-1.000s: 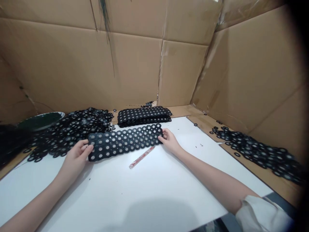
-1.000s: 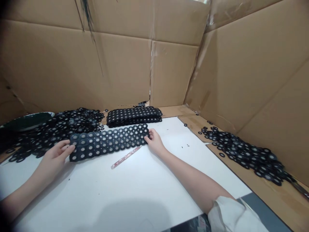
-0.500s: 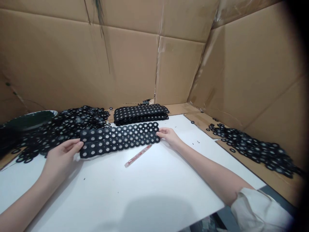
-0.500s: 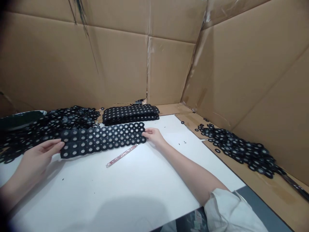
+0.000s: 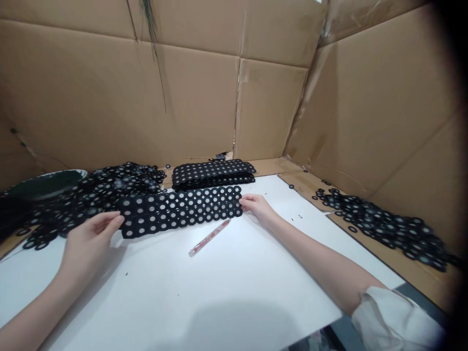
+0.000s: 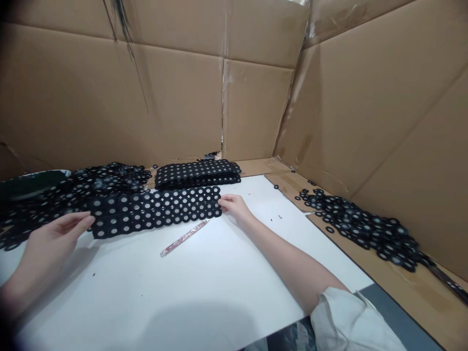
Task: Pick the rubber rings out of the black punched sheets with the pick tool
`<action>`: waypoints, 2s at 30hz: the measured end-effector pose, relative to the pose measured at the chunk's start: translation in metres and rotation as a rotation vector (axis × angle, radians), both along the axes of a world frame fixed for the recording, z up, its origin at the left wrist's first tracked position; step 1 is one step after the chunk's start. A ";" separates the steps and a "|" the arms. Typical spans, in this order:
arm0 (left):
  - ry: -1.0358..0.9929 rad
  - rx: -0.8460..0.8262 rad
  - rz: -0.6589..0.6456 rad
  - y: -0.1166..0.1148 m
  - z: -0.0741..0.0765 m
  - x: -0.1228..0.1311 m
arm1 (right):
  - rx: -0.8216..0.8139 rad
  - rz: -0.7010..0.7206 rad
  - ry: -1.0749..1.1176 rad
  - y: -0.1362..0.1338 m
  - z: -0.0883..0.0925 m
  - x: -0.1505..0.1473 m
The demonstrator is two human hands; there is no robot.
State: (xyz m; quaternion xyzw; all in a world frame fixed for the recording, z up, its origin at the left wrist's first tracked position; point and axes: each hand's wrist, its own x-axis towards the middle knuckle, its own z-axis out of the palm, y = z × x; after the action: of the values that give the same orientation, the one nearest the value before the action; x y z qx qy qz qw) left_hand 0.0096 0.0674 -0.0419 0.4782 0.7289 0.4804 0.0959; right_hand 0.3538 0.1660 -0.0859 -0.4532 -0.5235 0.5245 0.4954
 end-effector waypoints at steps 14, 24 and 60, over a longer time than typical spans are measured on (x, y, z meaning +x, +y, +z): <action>0.118 0.072 -0.051 -0.001 -0.005 -0.004 | -0.017 0.012 -0.002 0.001 -0.004 0.004; 0.046 0.069 -0.091 -0.002 -0.005 -0.001 | -0.011 -0.014 -0.017 -0.003 0.000 0.004; 0.030 0.203 0.242 0.007 -0.014 -0.023 | -0.163 0.261 0.004 -0.051 -0.003 -0.044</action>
State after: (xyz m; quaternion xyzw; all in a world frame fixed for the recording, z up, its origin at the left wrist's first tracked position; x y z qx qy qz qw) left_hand -0.0132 0.0742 -0.0560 0.4010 0.7302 0.5527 -0.0226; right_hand 0.3094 0.1151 -0.0884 -0.4191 -0.5327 0.6259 0.3858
